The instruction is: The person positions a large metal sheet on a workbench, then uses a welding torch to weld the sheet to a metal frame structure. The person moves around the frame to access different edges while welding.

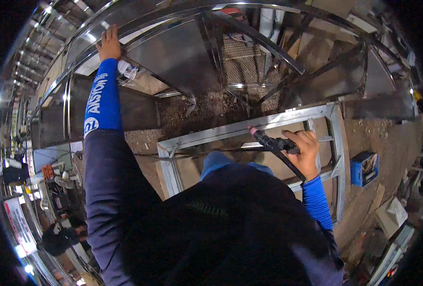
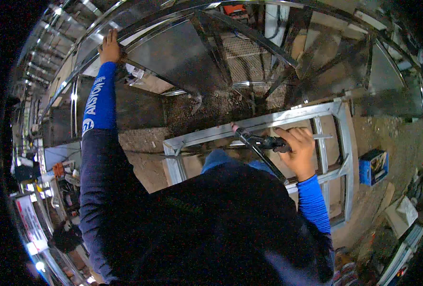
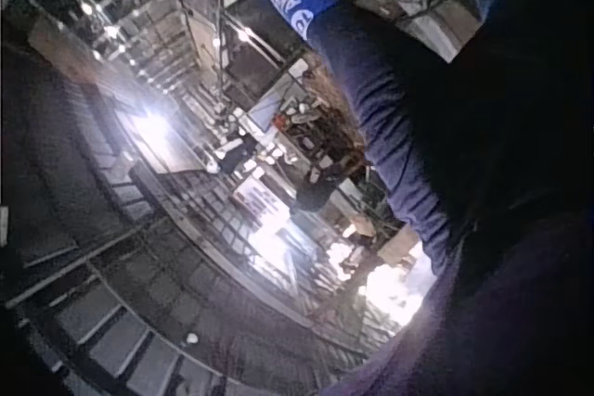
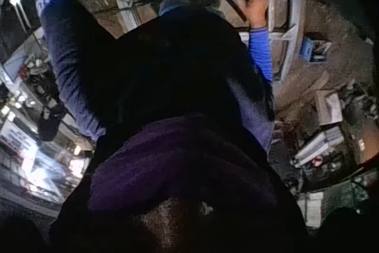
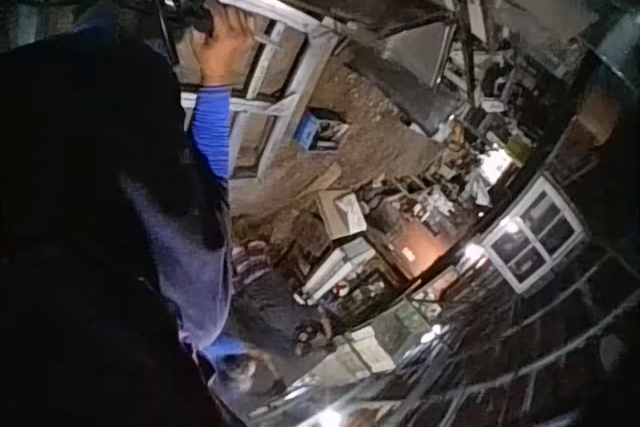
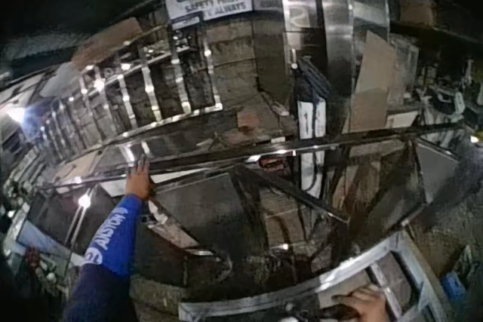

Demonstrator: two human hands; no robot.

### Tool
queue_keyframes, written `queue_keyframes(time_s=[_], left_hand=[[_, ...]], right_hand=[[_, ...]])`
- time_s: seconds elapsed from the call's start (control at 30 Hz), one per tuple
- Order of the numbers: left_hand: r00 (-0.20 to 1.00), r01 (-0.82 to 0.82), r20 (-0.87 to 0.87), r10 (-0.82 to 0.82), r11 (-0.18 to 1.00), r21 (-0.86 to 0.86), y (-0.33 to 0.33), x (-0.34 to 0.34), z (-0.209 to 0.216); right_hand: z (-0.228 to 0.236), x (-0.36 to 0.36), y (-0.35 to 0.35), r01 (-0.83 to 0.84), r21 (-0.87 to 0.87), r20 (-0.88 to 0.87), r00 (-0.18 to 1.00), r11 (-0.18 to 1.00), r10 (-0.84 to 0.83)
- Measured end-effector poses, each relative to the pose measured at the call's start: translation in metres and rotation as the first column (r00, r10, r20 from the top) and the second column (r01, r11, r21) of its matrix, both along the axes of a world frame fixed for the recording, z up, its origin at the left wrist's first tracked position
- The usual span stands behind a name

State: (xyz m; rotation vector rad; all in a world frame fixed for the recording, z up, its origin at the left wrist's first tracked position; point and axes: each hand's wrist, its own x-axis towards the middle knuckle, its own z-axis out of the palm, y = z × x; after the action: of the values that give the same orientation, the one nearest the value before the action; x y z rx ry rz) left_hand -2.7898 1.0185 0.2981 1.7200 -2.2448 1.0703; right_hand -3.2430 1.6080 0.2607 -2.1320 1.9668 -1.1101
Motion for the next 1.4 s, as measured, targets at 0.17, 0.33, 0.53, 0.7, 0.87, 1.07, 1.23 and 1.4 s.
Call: queue_keyframes(time_s=[0.17, 0.33, 0.53, 0.7, 0.87, 1.07, 1.23, 1.4], left_hand=[[0.946, 0.323, -0.097, -0.308, 0.913, 0.249, -0.035, -0.008, 0.008], [0.889, 0.456, -0.241, -0.389, 0.8, 0.391, -0.023, -0.049, 0.026], [0.77, 0.637, -0.348, -0.536, 0.608, 0.473, -0.083, -0.029, 0.014], [0.645, 0.763, -0.31, -0.698, 0.566, 0.312, -0.094, -0.014, 0.006], [0.713, 0.697, -0.357, -0.604, 0.558, 0.449, -0.066, -0.025, 0.025], [0.58, 0.809, -0.362, -0.73, 0.463, 0.363, -0.055, -0.021, 0.035], [0.555, 0.826, -0.41, -0.724, 0.419, 0.378, -0.051, -0.021, 0.037], [0.647, 0.758, -0.366, -0.669, 0.516, 0.398, -0.044, -0.029, 0.036]], right_hand=[[-0.003, 0.017, 0.016, 0.068, 0.226, -0.149, 0.988, 0.972, -0.034], [-0.009, 0.037, 0.031, 0.23, 0.206, -0.167, 0.966, 0.951, -0.198], [-0.011, 0.071, 0.044, 0.4, 0.149, -0.147, 0.914, 0.904, -0.379], [-0.022, 0.085, 0.067, 0.565, 0.198, -0.181, 0.824, 0.801, -0.537], [-0.034, 0.093, 0.088, 0.67, 0.243, -0.232, 0.742, 0.702, -0.629], [-0.077, 0.095, 0.132, 0.697, 0.233, -0.313, 0.714, 0.678, -0.627], [-0.071, 0.112, 0.118, 0.658, 0.151, -0.37, 0.73, 0.738, -0.575], [-0.027, 0.129, 0.103, 0.649, 0.238, -0.071, 0.754, 0.723, -0.653]])
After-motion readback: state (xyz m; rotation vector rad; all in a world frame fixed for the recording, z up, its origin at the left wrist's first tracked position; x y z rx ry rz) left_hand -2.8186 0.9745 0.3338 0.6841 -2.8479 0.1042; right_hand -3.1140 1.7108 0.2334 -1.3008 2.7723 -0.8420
